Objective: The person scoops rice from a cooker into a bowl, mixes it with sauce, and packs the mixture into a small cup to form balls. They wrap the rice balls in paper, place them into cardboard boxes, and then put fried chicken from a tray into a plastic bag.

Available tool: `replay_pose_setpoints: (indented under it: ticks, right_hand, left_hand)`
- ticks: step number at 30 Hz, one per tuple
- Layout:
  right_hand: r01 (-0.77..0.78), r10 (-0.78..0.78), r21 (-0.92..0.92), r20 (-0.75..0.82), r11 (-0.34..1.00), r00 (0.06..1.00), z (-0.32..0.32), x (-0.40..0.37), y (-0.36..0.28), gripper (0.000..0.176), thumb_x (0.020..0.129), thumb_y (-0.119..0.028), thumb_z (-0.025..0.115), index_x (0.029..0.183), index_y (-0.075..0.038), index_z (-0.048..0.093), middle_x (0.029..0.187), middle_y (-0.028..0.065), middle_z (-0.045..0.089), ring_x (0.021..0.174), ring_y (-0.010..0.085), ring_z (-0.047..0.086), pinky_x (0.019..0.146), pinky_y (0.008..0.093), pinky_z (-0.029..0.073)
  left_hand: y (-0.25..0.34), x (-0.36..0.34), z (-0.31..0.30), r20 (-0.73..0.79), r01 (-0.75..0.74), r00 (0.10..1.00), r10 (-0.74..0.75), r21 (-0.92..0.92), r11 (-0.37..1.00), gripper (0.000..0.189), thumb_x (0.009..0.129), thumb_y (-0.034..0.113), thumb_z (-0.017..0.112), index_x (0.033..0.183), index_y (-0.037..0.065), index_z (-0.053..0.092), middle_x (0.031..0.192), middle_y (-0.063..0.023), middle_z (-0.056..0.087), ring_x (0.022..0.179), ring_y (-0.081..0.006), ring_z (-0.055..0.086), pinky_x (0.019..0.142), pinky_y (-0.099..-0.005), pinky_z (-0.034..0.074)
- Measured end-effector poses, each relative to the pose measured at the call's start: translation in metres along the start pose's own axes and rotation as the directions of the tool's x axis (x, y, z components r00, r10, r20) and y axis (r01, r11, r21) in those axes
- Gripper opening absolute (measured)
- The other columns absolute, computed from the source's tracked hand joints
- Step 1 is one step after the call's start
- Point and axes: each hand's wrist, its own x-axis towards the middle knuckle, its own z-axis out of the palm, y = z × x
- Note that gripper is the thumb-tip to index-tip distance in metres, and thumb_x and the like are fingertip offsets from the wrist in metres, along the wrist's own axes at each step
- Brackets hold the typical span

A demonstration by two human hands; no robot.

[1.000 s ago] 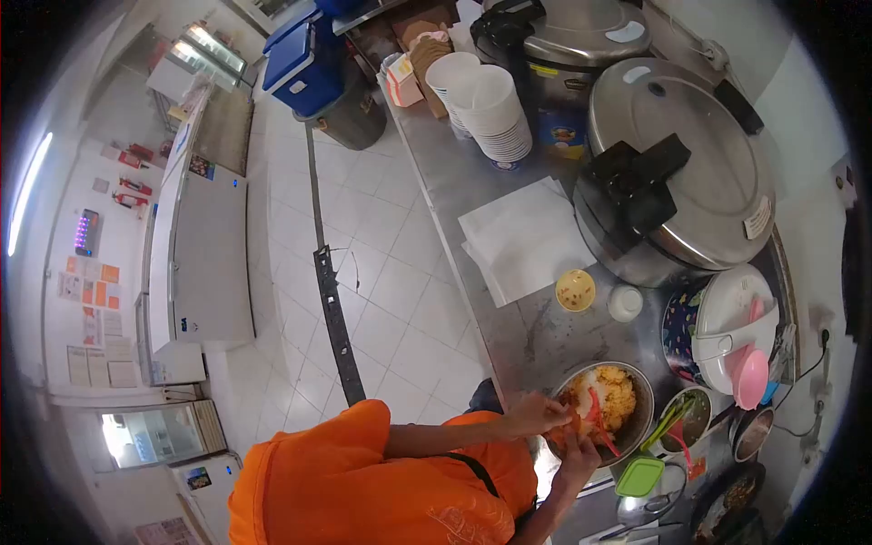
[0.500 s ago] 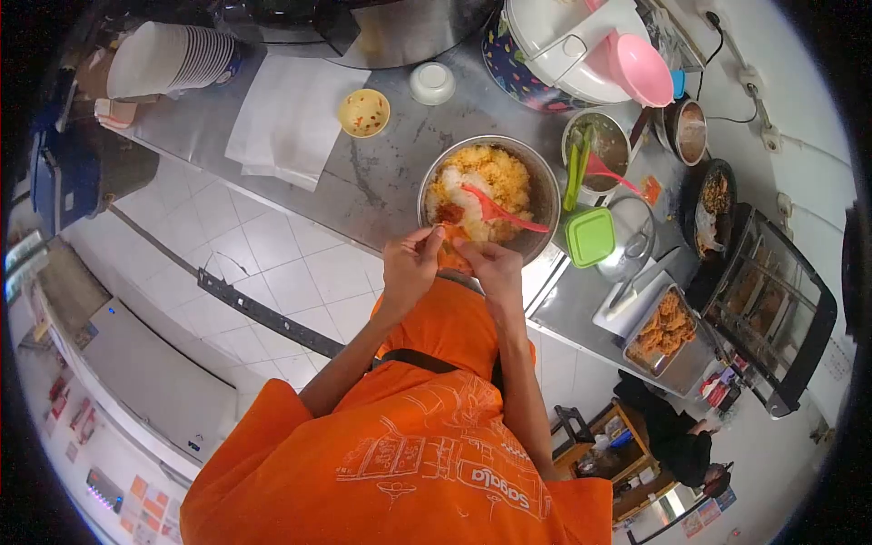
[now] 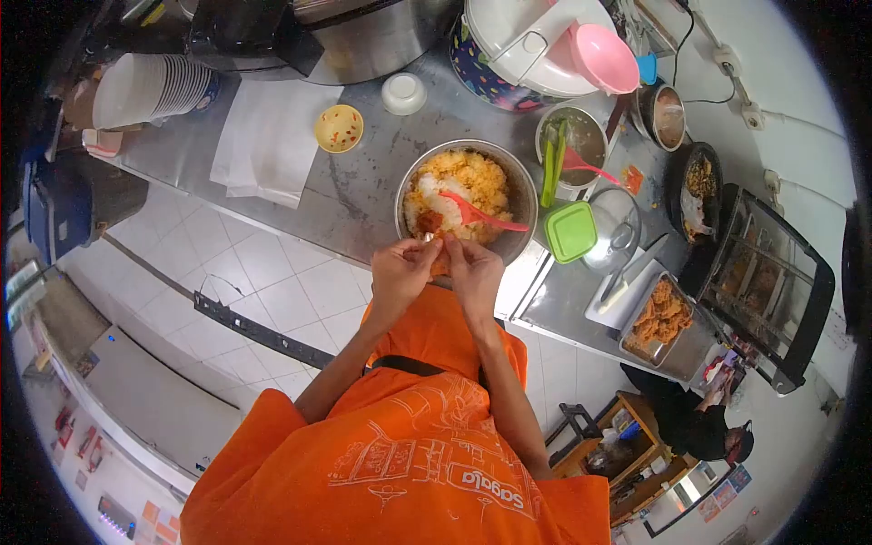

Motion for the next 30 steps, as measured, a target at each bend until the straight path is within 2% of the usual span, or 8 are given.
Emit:
replay_pose_setpoints:
  ticks: [5,11,16,20,22,26,28,30]
  right_hand:
    - [0.023,-0.023,-0.064,0.01,0.998,1.0,0.0,-0.002,-0.004,0.025,0.091,-0.019,0.066,0.087,0.005,0.07,0.058,0.0178,0.057,0.05,0.0142,0.05,0.051,0.0318,0.043]
    - [0.077,-0.078,-0.139,0.003,0.987,0.997,0.002,-0.013,-0.017,0.022,0.093,-0.016,0.066,0.089,0.005,0.072,0.061,0.011,0.063,0.056,0.0069,0.052,0.053,0.0265,0.044]
    - [0.275,-0.299,-0.167,-0.141,0.947,0.944,0.006,-0.012,-0.006,0.017,0.09,-0.013,0.068,0.088,0.003,0.072,0.065,0.0157,0.065,0.055,0.0148,0.057,0.054,0.0294,0.047]
    - [0.152,-0.165,-0.098,-0.14,0.984,0.976,-0.007,-0.003,0.002,0.014,0.087,-0.01,0.065,0.089,0.002,0.07,0.07,0.0214,0.064,0.059,0.034,0.064,0.054,0.0393,0.048]
    - [0.048,-0.053,-0.051,-0.089,0.998,0.995,-0.014,-0.002,-0.002,0.021,0.087,-0.017,0.072,0.084,0.003,0.071,0.064,0.0174,0.064,0.056,0.0161,0.061,0.054,0.0324,0.048]
    - [-0.023,0.024,-0.044,0.023,0.999,0.999,-0.034,-0.004,-0.008,0.026,0.086,-0.017,0.074,0.101,0.004,0.069,0.073,0.0143,0.069,0.063,0.0139,0.063,0.057,0.0304,0.05]
    - [-0.074,0.052,0.366,0.072,0.928,0.996,-0.032,-0.007,0.001,0.041,0.085,-0.016,0.075,0.119,0.002,0.061,0.087,0.0093,0.071,0.075,0.0115,0.065,0.063,0.0265,0.051]
    - [-0.16,0.113,0.436,0.131,0.886,0.985,-0.033,-0.009,0.005,0.045,0.086,-0.014,0.074,0.125,0.002,0.057,0.093,0.0081,0.071,0.081,0.0116,0.065,0.066,0.0255,0.052]
  left_hand:
    - [-0.011,0.013,0.0,0.171,0.232,0.969,-0.178,-0.392,0.89,0.022,0.087,0.019,0.075,0.08,-0.002,0.071,0.063,0.0021,0.058,0.049,-0.0053,0.049,0.044,-0.0209,0.039]
    - [-0.023,0.019,0.006,0.084,0.201,0.98,-0.182,-0.416,0.887,0.02,0.085,0.015,0.076,0.083,-0.004,0.071,0.062,0.0009,0.057,0.049,-0.005,0.046,0.043,-0.0214,0.036]
    - [-0.015,0.017,0.011,0.012,0.194,0.979,-0.205,-0.382,0.903,0.028,0.09,0.025,0.071,0.089,-0.003,0.071,0.062,0.0019,0.057,0.049,-0.0059,0.047,0.042,-0.0219,0.036]
    - [-0.001,0.008,0.002,0.183,0.328,0.942,-0.281,-0.328,0.886,0.034,0.092,0.033,0.069,0.096,-0.001,0.07,0.077,-0.0018,0.064,0.056,-0.0079,0.053,0.047,-0.0218,0.041]
    - [-0.007,0.002,0.003,0.219,0.271,0.952,-0.212,-0.29,0.918,0.032,0.09,0.03,0.071,0.096,-0.001,0.07,0.077,-0.0019,0.064,0.057,-0.0079,0.054,0.047,-0.0216,0.042]
    - [-0.013,0.001,-0.004,0.173,0.076,0.984,-0.031,-0.258,0.963,0.028,0.087,0.017,0.075,0.102,-0.006,0.068,0.083,-0.0064,0.068,0.065,-0.0089,0.061,0.052,-0.0211,0.048]
    - [-0.014,0.002,-0.005,0.129,-0.057,0.987,0.101,-0.303,0.951,0.028,0.087,0.015,0.075,0.104,-0.007,0.068,0.086,-0.0081,0.07,0.069,-0.0097,0.063,0.054,-0.0212,0.05]
    - [-0.012,0.001,-0.006,0.093,-0.142,0.979,0.179,-0.313,0.939,0.026,0.087,0.011,0.074,0.104,-0.008,0.067,0.09,-0.0105,0.071,0.074,-0.0113,0.066,0.057,-0.0216,0.052]
